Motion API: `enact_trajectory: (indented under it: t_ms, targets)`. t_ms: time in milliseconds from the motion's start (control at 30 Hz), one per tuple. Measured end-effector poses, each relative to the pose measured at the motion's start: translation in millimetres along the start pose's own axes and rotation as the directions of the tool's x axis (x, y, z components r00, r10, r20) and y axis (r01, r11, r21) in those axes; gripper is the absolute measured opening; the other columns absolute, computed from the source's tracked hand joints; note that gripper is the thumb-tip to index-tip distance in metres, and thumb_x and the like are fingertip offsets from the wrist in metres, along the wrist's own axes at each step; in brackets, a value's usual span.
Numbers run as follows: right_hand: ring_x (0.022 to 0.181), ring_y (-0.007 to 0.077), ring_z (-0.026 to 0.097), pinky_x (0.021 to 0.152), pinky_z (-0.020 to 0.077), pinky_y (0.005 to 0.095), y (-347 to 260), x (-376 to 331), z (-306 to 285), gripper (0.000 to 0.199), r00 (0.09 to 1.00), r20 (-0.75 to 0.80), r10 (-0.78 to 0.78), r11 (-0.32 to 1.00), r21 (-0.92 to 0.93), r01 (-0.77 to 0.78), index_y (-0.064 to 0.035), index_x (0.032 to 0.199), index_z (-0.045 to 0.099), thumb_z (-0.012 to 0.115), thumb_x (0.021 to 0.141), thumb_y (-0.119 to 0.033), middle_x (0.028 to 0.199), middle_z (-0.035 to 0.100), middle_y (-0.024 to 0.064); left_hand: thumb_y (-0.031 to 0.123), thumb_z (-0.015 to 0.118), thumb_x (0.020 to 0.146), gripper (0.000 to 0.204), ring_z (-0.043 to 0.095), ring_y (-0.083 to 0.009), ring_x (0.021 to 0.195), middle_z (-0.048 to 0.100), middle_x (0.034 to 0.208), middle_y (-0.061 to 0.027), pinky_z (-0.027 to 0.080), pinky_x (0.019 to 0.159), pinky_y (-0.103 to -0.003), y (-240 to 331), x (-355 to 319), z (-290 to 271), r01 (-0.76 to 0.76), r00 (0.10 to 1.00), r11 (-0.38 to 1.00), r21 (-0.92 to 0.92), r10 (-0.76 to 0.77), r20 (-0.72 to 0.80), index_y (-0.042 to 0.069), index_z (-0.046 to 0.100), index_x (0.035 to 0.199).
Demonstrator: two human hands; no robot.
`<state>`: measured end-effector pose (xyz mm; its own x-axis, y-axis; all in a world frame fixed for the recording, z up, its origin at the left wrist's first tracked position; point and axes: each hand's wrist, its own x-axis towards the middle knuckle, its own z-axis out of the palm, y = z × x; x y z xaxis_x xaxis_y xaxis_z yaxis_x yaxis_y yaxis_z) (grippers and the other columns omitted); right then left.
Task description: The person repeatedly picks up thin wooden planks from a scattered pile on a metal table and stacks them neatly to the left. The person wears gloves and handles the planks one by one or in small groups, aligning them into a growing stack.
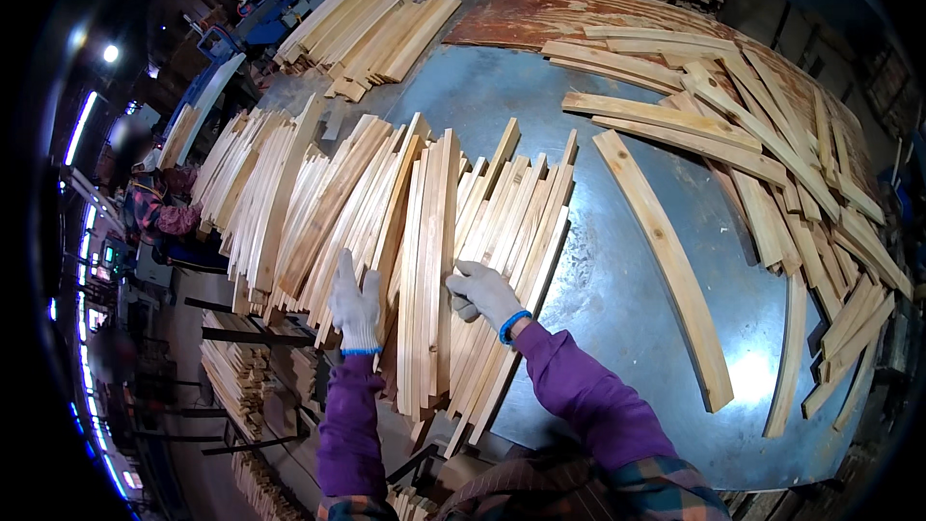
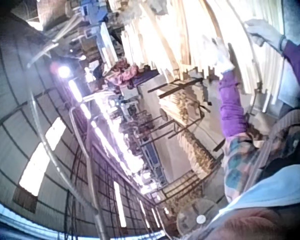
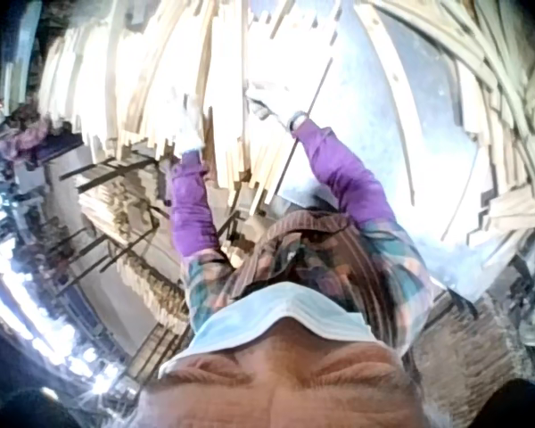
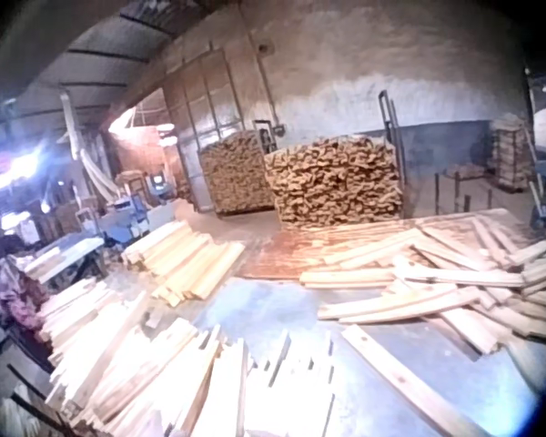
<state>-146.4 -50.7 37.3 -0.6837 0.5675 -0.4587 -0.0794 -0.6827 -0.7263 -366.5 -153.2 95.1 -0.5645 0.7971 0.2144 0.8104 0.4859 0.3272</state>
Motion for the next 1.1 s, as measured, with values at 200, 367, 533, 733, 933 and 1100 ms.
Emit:
enact_trajectory:
  t_ms: [200, 367, 533, 733, 933, 1100]
  targets:
    - [0.088, 0.0244, 0.069, 0.079, 0.0575, 0.0363, -10, -37, -9, 0.048, 0.985, 0.061, -0.163, 0.745, -0.647, 0.164, -0.0046, 0.137, 0.056, 0.062, 0.097, -0.03, 0.103, 0.071, 0.0152, 0.053, 0.078, 0.081, 0.106, 0.066, -0.0421, 0.115, 0.059, 0.134, -0.0323, 0.054, 0.099, -0.045, 60, -60, 13, -0.044, 0.962, 0.998, 0.045, 0.03, 0.272, 0.008, 0.028, 0.163]
    - [0.128, 0.0398, 0.058, 0.104, 0.0502, 0.0471, -38, -102, -170, 0.075, 0.755, -0.226, -0.616, 0.123, -0.974, -0.191, -0.0074, 0.154, 0.044, 0.067, 0.093, -0.042, 0.147, 0.055, 0.024, 0.023, 0.087, 0.07, 0.102, 0.062, -0.0466, 0.114, 0.051, 0.135, -0.0337, 0.056, 0.093, -0.048, 87, -65, 22, 0.038, 0.933, 0.981, 0.191, -0.104, 0.345, 0.012, 0.031, 0.155]
    - [0.11, 0.0362, 0.069, 0.091, 0.0557, 0.0455, -71, -181, -290, 0.079, 0.748, -0.504, -0.432, 0.039, -0.839, -0.543, -0.0141, 0.154, 0.043, 0.074, 0.087, -0.042, 0.13, 0.066, 0.0246, 0.023, 0.087, 0.072, 0.104, 0.059, -0.0492, 0.119, 0.046, 0.143, -0.033, 0.052, 0.1, -0.053, 82, -70, 30, 0.012, 0.958, 0.979, 0.203, -0.069, 0.278, 0.016, 0.029, 0.158]
    - [0.097, 0.0324, 0.071, 0.084, 0.0559, 0.0396, -89, -213, -281, 0.059, 0.844, -0.444, -0.3, 0.834, -0.552, 0.006, -0.0069, 0.136, 0.065, 0.069, 0.092, -0.047, 0.111, 0.074, 0.023, 0.026, 0.088, 0.076, 0.102, 0.056, -0.0445, 0.131, 0.046, 0.147, -0.0264, 0.055, 0.1, -0.049, 90, -73, 50, -0.096, 0.994, 0.995, -0.014, 0.096, 0.051, 0.008, 0.032, 0.16]
    - [0.104, 0.0351, 0.07, 0.093, 0.0547, 0.0446, -43, -138, -296, 0.035, 0.86, 0.197, -0.47, 0.093, -0.958, 0.27, -0.0151, 0.131, 0.067, 0.058, 0.099, -0.028, 0.112, 0.072, 0.0184, 0.018, 0.083, 0.087, 0.064, 0.069, -0.0235, 0.095, 0.071, 0.111, -0.0115, 0.058, 0.082, -0.036, 340, -138, 139, 0.386, 0.737, 0.777, -0.497, 0.065, 0.673, 0.002, 0.055, 0.142]
    - [0.113, 0.0357, 0.064, 0.093, 0.0521, 0.0443, -237, -102, -427, 0.057, 0.644, -0.131, -0.753, -0.162, -0.912, -0.376, -0.0028, 0.138, 0.051, 0.065, 0.096, -0.038, 0.116, 0.066, 0.0226, 0.001, 0.07, 0.089, 0.021, 0.056, -0.0102, 0.057, 0.065, 0.077, -0.0027, 0.043, 0.048, -0.026, 373, -142, 203, 0.648, 0.702, 0.453, -0.613, -0.043, 0.71, 0.001, 0.069, 0.11]
